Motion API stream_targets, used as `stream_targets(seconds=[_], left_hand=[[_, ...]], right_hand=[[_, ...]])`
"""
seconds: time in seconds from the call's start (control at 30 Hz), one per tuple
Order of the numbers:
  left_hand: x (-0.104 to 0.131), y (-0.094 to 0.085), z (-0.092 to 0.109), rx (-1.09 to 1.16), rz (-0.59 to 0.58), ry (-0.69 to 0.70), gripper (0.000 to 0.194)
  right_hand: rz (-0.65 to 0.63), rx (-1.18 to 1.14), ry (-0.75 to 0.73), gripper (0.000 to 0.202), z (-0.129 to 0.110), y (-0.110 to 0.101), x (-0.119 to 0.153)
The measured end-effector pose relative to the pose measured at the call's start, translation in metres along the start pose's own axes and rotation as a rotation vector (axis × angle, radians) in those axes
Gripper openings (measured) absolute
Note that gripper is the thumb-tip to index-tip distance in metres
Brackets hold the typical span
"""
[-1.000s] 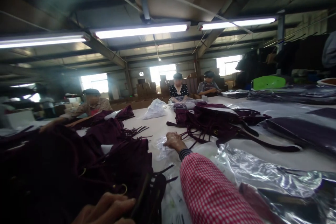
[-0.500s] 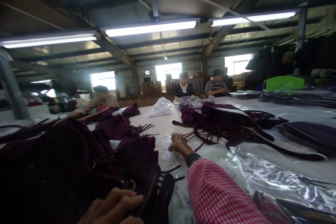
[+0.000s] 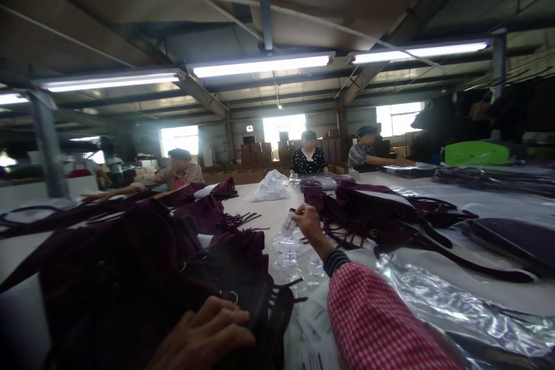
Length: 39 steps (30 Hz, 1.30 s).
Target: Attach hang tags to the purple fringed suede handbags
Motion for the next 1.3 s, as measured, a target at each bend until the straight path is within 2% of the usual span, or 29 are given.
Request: stream_targets(seconds=[0.07, 0.13, 0.2, 0.27, 0.33, 0.4, 0.43, 0.5, 0.53, 0.6, 0.7, 0.77, 0.87, 0.93, 1.0, 1.07, 1.13, 1.23, 1.3], left_hand=[[0.005, -0.008, 0.000, 0.150, 0.035, -0.092, 0.033], [0.012, -0.017, -0.003, 0.323, 0.111, -0.212, 0.038], [0.017, -0.025, -0.009, 0.491, 0.164, -0.356, 0.040], [0.017, -0.031, -0.014, 0.653, 0.168, -0.479, 0.049], [0.013, -0.039, -0.010, 0.844, 0.162, -0.492, 0.061], [0.007, -0.050, 0.003, 1.040, 0.169, -0.401, 0.062], [0.005, -0.054, 0.009, 1.123, 0.177, -0.367, 0.056], [0.006, -0.055, 0.018, 1.242, 0.177, -0.393, 0.037], [0.010, -0.053, 0.021, 1.284, 0.173, -0.445, 0.030], [0.022, -0.047, 0.022, 1.342, 0.160, -0.559, 0.028], [0.045, -0.051, 0.021, 1.408, 0.156, -0.628, 0.025], [0.057, -0.061, 0.020, 1.465, 0.178, -0.609, 0.024], [0.064, -0.075, 0.020, 1.444, 0.234, -0.567, 0.024], [0.061, -0.077, 0.026, 1.336, 0.219, -0.570, 0.025], [0.053, -0.077, 0.038, 1.185, 0.162, -0.528, 0.024], [0.044, -0.080, 0.053, 0.995, 0.137, -0.439, 0.020], [0.037, -0.088, 0.066, 0.789, 0.162, -0.341, 0.017], [0.032, -0.098, 0.075, 0.560, 0.189, -0.267, 0.015], [0.032, -0.098, 0.074, 0.536, 0.176, -0.262, 0.015]], right_hand=[[0.020, -0.100, -0.048, 0.026, -0.030, -0.011, 0.005], [-0.015, -0.202, -0.099, 0.030, -0.063, -0.016, 0.017], [-0.074, -0.291, -0.142, 0.032, -0.097, -0.017, 0.036], [-0.105, -0.358, -0.173, 0.033, -0.131, -0.017, 0.060], [-0.087, -0.452, -0.190, 0.034, -0.162, -0.017, 0.083], [-0.053, -0.565, -0.197, 0.036, -0.188, -0.016, 0.104], [-0.038, -0.616, -0.199, 0.036, -0.199, -0.015, 0.113], [-0.014, -0.678, -0.203, 0.034, -0.213, -0.014, 0.128], [0.000, -0.696, -0.202, 0.033, -0.217, -0.015, 0.133], [0.030, -0.719, -0.188, 0.033, -0.219, -0.022, 0.144], [0.009, -0.703, -0.133, 0.041, -0.208, -0.035, 0.161], [-0.117, -0.675, -0.079, 0.046, -0.199, -0.038, 0.176], [-0.403, -0.603, -0.022, 0.046, -0.192, -0.031, 0.201], [-0.496, -0.538, -0.028, 0.048, -0.193, -0.028, 0.212], [-0.525, -0.529, -0.044, 0.055, -0.199, -0.023, 0.217], [-0.587, -0.622, -0.045, 0.065, -0.210, -0.012, 0.223], [-0.657, -0.771, -0.044, 0.067, -0.223, -0.001, 0.228], [-0.671, -0.884, -0.036, 0.044, -0.231, 0.007, 0.231], [-0.691, -0.870, -0.040, 0.026, -0.228, 0.008, 0.232]])
Point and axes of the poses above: each hand's wrist, its own x-axis away from the middle knuckle, its own y-axis out of the palm, z = x × y, the point moved 7 cm from there along -x, towards the middle knuckle, and after that the axes turned 11 degrees about -y, right-handed, at the moved point
